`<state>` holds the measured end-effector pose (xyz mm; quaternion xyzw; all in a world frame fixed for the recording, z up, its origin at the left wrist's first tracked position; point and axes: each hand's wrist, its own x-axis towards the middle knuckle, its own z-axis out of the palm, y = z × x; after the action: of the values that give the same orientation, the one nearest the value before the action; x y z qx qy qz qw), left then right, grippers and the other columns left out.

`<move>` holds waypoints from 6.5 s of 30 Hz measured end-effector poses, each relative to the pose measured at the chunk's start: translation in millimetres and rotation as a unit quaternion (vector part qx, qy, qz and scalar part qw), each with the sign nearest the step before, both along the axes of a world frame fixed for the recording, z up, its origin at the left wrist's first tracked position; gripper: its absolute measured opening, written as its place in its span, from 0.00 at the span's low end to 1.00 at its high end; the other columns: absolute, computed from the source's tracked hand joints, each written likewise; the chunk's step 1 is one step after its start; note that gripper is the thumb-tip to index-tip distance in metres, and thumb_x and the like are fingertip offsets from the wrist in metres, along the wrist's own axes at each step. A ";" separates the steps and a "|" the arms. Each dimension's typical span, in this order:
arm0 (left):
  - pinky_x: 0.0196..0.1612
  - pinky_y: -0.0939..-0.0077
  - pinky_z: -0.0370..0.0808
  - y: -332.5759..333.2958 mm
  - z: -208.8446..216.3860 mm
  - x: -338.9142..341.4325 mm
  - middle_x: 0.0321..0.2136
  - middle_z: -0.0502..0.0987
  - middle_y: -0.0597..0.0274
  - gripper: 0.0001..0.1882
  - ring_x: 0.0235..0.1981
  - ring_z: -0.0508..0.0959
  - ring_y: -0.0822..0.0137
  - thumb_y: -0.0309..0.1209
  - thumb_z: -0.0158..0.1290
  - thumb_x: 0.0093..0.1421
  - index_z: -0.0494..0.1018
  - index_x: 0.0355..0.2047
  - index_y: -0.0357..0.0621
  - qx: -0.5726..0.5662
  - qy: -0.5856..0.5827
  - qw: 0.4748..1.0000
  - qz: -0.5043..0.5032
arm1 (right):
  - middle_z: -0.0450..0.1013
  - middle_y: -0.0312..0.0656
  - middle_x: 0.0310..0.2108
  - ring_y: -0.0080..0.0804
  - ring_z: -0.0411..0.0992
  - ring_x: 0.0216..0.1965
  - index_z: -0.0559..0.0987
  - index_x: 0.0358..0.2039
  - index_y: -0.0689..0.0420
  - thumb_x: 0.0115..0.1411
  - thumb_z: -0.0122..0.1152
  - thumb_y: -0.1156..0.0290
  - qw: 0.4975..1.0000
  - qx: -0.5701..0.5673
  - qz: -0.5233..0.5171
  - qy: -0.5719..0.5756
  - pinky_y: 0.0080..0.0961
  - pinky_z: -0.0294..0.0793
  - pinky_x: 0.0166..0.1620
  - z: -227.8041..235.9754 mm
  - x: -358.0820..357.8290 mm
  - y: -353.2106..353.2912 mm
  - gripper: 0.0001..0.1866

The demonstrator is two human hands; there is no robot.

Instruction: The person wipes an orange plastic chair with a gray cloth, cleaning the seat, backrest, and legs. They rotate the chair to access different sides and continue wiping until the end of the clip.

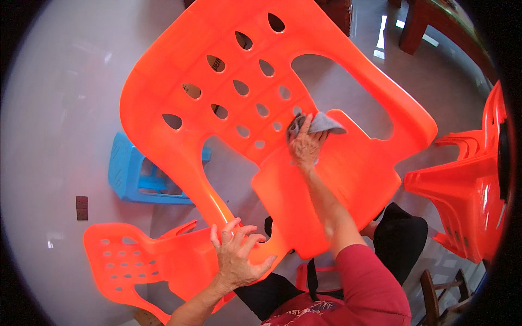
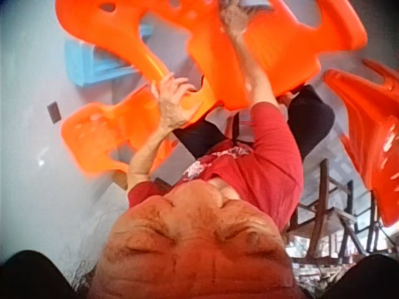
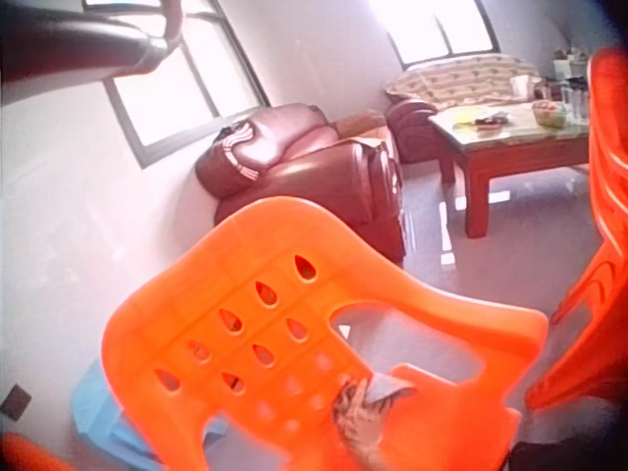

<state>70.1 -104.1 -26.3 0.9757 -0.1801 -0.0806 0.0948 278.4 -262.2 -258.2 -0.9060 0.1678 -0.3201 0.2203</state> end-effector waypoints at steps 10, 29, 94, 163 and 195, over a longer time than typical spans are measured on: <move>0.57 0.36 0.47 1.3 -2.2 -1.9 0.41 0.72 0.68 0.19 0.54 0.63 0.54 0.44 0.64 0.38 0.74 0.30 0.52 -0.018 -0.036 0.999 0.000 | 0.68 0.56 0.42 0.54 0.62 0.49 0.69 0.49 0.48 0.49 0.57 0.62 0.914 0.029 0.378 0.146 0.58 0.50 0.57 33.4 -118.0 81.8 0.24; 0.59 0.44 0.46 3.7 -9.4 -7.7 0.37 0.76 0.71 0.10 0.54 0.64 0.58 0.41 0.58 0.47 0.76 0.27 0.53 0.002 -0.043 0.999 0.020 | 0.65 0.54 0.50 0.58 0.61 0.52 0.69 0.51 0.53 0.49 0.61 0.61 0.998 0.013 0.039 0.044 0.55 0.54 0.57 24.5 -245.5 -134.9 0.28; 0.53 0.58 0.69 21.4 -49.0 -49.7 0.53 0.63 0.48 0.48 0.48 0.73 0.53 0.19 0.56 0.49 0.37 0.63 0.45 -0.691 0.059 0.661 0.285 | 0.67 0.50 0.50 0.46 0.60 0.57 0.69 0.53 0.53 0.46 0.60 0.64 0.804 -0.163 0.498 -0.281 0.42 0.51 0.61 294.0 53.9 166.8 0.31; 0.48 0.56 0.72 14.1 -70.6 -44.7 0.55 0.60 0.51 0.43 0.43 0.74 0.51 0.23 0.52 0.52 0.43 0.65 0.51 -0.755 0.031 0.595 0.273 | 0.72 0.61 0.33 0.58 0.74 0.32 0.56 0.59 0.52 0.46 0.61 0.66 0.996 -0.007 0.034 0.085 0.48 0.72 0.33 166.4 -91.8 -262.2 0.39; 0.48 0.56 0.71 10.0 -72.6 -42.4 0.55 0.60 0.50 0.47 0.45 0.74 0.50 0.20 0.52 0.50 0.39 0.65 0.52 -0.737 0.054 0.613 0.280 | 0.55 0.70 0.56 0.63 0.54 0.59 0.61 0.57 0.67 0.52 0.51 0.58 0.966 -0.139 0.099 0.195 0.54 0.54 0.57 -4.9 -111.8 -148.3 0.36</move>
<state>27.8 -94.1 -98.8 0.5740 0.1082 0.0577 0.8096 166.6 -410.5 -263.1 -0.9848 0.0711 -0.1337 0.0853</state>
